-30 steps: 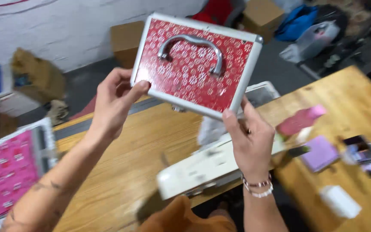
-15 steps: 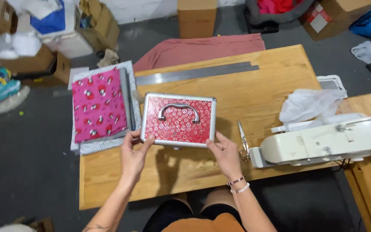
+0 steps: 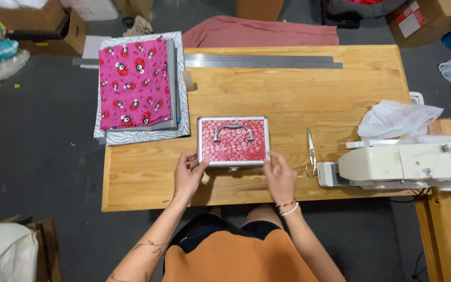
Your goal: Organizing small sewing notions and accessories into a decorative metal storage box on a wooden workbench.
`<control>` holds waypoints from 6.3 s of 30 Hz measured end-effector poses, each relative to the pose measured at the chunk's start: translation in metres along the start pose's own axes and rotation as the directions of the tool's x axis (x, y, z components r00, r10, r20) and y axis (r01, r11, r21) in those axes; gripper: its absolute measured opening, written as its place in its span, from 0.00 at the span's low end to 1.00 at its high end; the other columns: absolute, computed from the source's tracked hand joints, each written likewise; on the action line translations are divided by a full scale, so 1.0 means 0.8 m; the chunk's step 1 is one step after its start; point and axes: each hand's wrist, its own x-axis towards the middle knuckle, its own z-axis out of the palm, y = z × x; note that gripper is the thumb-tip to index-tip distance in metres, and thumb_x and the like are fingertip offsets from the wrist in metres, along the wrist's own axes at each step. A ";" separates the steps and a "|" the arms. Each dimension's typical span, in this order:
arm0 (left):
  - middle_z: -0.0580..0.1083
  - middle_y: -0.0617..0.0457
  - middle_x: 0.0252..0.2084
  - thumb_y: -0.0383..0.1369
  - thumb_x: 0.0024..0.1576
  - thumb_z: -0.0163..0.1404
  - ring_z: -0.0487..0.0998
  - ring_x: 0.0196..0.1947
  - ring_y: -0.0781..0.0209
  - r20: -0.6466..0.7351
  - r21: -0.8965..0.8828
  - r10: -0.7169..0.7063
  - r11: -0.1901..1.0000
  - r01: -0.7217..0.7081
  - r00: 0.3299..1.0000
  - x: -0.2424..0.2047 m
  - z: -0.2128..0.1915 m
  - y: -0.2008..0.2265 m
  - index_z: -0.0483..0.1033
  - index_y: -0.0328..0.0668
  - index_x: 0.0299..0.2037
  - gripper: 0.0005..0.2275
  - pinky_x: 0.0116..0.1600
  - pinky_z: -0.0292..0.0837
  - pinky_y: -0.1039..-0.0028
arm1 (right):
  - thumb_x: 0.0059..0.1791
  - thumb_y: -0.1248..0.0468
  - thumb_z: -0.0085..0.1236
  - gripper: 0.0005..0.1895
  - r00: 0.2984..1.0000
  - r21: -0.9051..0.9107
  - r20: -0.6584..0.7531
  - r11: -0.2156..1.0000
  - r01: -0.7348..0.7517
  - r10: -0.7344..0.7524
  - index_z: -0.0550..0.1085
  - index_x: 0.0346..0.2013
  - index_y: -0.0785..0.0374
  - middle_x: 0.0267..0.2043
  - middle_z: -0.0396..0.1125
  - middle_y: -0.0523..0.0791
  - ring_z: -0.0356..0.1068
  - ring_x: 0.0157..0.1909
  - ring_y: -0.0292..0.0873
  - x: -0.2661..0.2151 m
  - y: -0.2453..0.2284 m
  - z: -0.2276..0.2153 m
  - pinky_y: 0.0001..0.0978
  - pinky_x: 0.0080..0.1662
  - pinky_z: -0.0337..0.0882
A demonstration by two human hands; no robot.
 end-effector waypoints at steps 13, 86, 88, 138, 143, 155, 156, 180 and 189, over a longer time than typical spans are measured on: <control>0.44 0.37 0.76 0.56 0.26 0.71 0.41 0.76 0.35 0.666 0.592 0.377 0.258 -0.764 0.644 0.059 -0.006 0.097 0.47 0.62 0.75 0.62 0.73 0.28 0.37 | 0.47 0.57 0.69 0.22 0.915 0.215 0.342 0.930 -0.299 0.215 0.76 0.48 0.69 0.13 0.59 0.35 0.56 0.20 0.28 -0.013 0.057 0.089 0.17 0.27 0.55; 0.70 0.40 0.60 0.25 0.38 0.61 0.77 0.54 0.50 0.382 -0.571 0.417 0.808 -0.144 0.825 0.155 -0.124 0.028 0.55 0.40 0.69 0.43 0.55 0.78 0.62 | 0.50 0.75 0.62 0.08 0.846 -0.213 -0.311 0.900 0.381 -0.432 0.82 0.38 0.59 0.35 0.73 0.45 0.75 0.37 0.46 0.028 -0.072 0.006 0.38 0.44 0.75; 0.71 0.40 0.59 0.26 0.39 0.60 0.78 0.52 0.51 0.360 -0.582 0.368 0.807 -0.101 0.857 0.216 -0.174 -0.091 0.54 0.40 0.71 0.43 0.53 0.79 0.62 | 0.50 0.75 0.62 0.09 0.854 -0.195 -0.258 0.891 0.411 -0.451 0.82 0.39 0.58 0.36 0.74 0.43 0.75 0.37 0.45 0.031 -0.081 0.017 0.36 0.44 0.75; 0.78 0.46 0.31 0.28 0.63 0.42 0.81 0.38 0.52 0.756 0.633 0.130 0.100 -0.767 0.641 0.154 0.102 -0.028 0.80 0.31 0.34 0.13 0.45 0.75 0.72 | 0.48 0.65 0.68 0.14 0.914 -0.193 -0.007 0.898 0.396 -0.405 0.75 0.46 0.59 0.36 0.74 0.49 0.76 0.43 0.58 0.071 -0.080 0.048 0.49 0.42 0.77; 0.78 0.47 0.25 0.27 0.52 0.46 0.82 0.29 0.46 0.862 0.505 0.021 -0.096 -0.858 0.506 0.202 0.139 -0.078 0.81 0.46 0.27 0.09 0.32 0.76 0.58 | 0.48 0.65 0.68 0.12 0.935 -0.145 -0.031 0.927 0.346 -0.354 0.76 0.45 0.57 0.35 0.74 0.47 0.76 0.44 0.55 0.065 -0.074 0.029 0.48 0.44 0.78; 0.82 0.41 0.37 0.26 0.48 0.63 0.82 0.38 0.58 0.795 0.148 0.129 0.906 -0.396 0.592 0.116 0.063 0.101 0.83 0.40 0.42 0.11 0.45 0.79 0.69 | 0.48 0.70 0.69 0.18 0.921 0.022 -0.207 0.940 0.342 -0.330 0.73 0.50 0.65 0.35 0.73 0.54 0.75 0.43 0.59 0.064 -0.069 0.018 0.48 0.44 0.78; 0.82 0.41 0.37 0.26 0.48 0.63 0.82 0.38 0.58 0.793 0.149 0.129 0.906 -0.396 0.595 0.110 0.059 0.105 0.83 0.40 0.42 0.11 0.45 0.79 0.69 | 0.48 0.70 0.69 0.18 0.921 0.024 -0.204 0.939 0.343 -0.331 0.73 0.50 0.65 0.35 0.73 0.54 0.75 0.43 0.59 0.064 -0.069 0.019 0.48 0.44 0.78; 0.80 0.47 0.33 0.21 0.46 0.63 0.80 0.32 0.71 0.475 -0.105 0.257 0.966 -0.235 0.842 0.092 0.023 0.115 0.81 0.41 0.38 0.11 0.42 0.82 0.81 | 0.45 0.67 0.70 0.16 0.992 0.069 0.053 0.992 0.108 -0.112 0.76 0.46 0.61 0.28 0.71 0.45 0.77 0.36 0.45 0.048 -0.063 0.043 0.39 0.39 0.79; 0.79 0.40 0.37 0.22 0.59 0.48 0.82 0.40 0.55 0.319 -0.458 0.208 0.888 -0.042 0.925 0.096 0.002 0.108 0.73 0.30 0.46 0.07 0.53 0.81 0.63 | 0.44 0.63 0.69 0.12 0.953 -0.254 0.269 0.945 0.207 -0.137 0.79 0.41 0.47 0.24 0.73 0.45 0.77 0.34 0.54 0.056 -0.052 0.077 0.42 0.37 0.76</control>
